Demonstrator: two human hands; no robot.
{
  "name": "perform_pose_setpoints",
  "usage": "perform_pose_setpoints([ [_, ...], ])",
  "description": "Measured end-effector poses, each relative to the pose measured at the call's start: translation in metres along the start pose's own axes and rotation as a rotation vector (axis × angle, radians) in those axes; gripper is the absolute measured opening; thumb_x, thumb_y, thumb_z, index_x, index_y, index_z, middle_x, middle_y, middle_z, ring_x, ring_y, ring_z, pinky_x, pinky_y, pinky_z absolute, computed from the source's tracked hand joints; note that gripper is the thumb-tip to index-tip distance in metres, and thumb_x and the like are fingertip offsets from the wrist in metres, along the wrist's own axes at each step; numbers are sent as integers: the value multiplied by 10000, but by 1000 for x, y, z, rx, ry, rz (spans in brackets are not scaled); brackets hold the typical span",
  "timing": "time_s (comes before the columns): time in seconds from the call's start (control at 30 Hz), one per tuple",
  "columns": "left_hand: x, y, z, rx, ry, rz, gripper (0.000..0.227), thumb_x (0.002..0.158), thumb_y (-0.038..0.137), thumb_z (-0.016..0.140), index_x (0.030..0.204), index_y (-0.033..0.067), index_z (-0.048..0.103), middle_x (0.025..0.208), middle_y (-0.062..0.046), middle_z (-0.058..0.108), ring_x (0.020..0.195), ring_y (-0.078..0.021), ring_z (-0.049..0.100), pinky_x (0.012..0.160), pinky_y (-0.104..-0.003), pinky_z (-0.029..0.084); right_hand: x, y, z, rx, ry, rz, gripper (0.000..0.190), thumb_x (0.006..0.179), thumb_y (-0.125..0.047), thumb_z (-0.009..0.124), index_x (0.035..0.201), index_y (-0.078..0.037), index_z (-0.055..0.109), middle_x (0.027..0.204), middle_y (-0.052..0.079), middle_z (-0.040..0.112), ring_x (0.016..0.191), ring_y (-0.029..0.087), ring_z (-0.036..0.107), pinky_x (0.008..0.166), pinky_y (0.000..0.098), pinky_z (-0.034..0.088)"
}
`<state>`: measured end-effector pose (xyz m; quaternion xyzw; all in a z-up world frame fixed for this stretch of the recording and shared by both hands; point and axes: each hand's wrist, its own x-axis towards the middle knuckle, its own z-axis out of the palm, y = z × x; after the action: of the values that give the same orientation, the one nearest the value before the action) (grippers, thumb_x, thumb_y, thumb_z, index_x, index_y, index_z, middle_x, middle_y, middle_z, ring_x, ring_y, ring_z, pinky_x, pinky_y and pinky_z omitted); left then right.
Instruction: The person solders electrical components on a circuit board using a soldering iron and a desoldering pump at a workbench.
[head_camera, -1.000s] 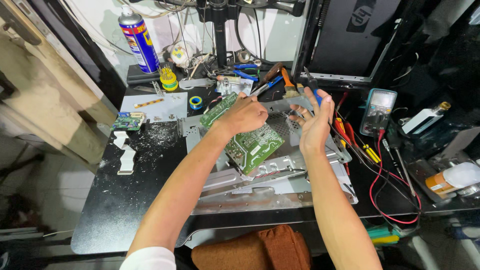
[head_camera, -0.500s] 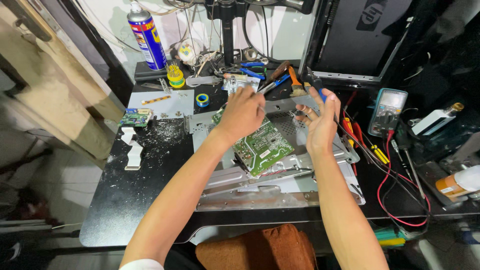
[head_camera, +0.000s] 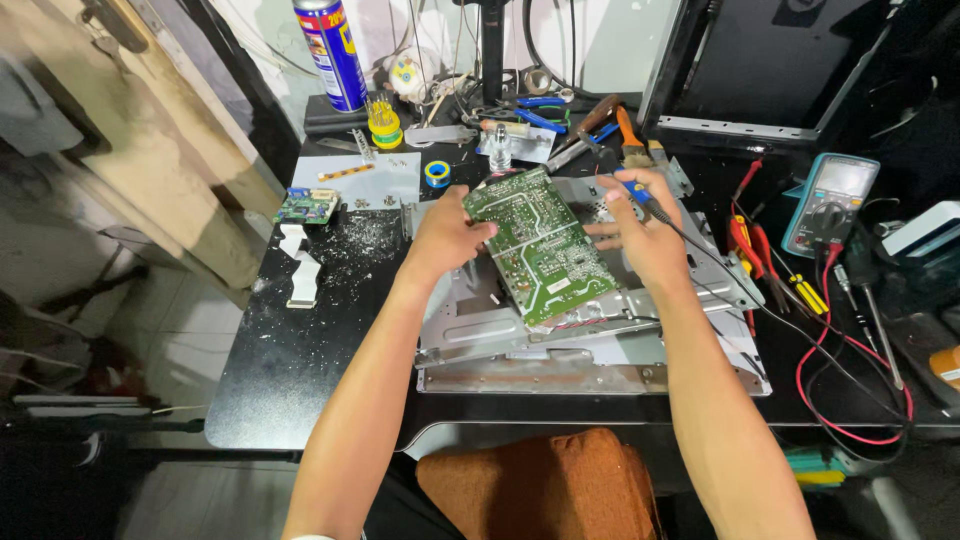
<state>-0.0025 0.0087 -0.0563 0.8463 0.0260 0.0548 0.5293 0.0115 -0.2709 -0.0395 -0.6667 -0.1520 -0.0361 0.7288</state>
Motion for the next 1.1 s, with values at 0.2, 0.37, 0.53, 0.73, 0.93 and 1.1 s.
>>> perform_pose_setpoints([
  [0.2,17,-9,12,-94,23,65,770,822,74,793,1468,-37,390,875,-141,756,590,-157,679,506,-304,548,-4,1,3,-146,66,35,331,1026,-203,661,1320,-117,536,1163,198,675,758,204,736,510,289,519],
  [0.37,16,-7,9,-96,30,36,772,834,132,828,1456,-38,403,920,-153,755,659,-152,709,536,-295,580,-4,1,4,-157,40,-46,301,1007,-167,667,1279,-116,550,1262,99,717,732,144,709,538,262,543],
  [0.53,13,-18,2,-183,-13,75,812,802,121,862,1448,-44,398,1035,-193,723,756,-188,723,567,-307,597,-5,-1,5,-209,36,-58,307,994,-132,676,1281,-111,570,1244,77,733,766,133,714,578,262,540],
  [0.73,17,-37,0,-441,-45,116,721,812,57,823,1428,-61,468,1104,-196,733,886,-199,743,711,-290,616,-7,-4,8,-126,9,-30,353,970,-126,709,1292,-109,565,1176,93,724,830,128,725,651,258,587],
  [0.93,15,-38,1,-487,-38,89,677,806,43,831,1391,-60,505,1175,-199,680,882,-193,731,734,-304,637,-7,-8,9,-164,4,-12,353,964,-150,703,1283,-116,557,1248,46,729,825,116,708,628,255,555],
  [1.1,6,-23,-2,-359,95,127,565,844,103,812,1329,-41,561,1142,-134,672,855,-160,725,635,-300,616,-6,1,6,-169,-7,-70,343,978,-132,718,1286,-97,571,1253,68,722,877,103,684,667,239,526],
])
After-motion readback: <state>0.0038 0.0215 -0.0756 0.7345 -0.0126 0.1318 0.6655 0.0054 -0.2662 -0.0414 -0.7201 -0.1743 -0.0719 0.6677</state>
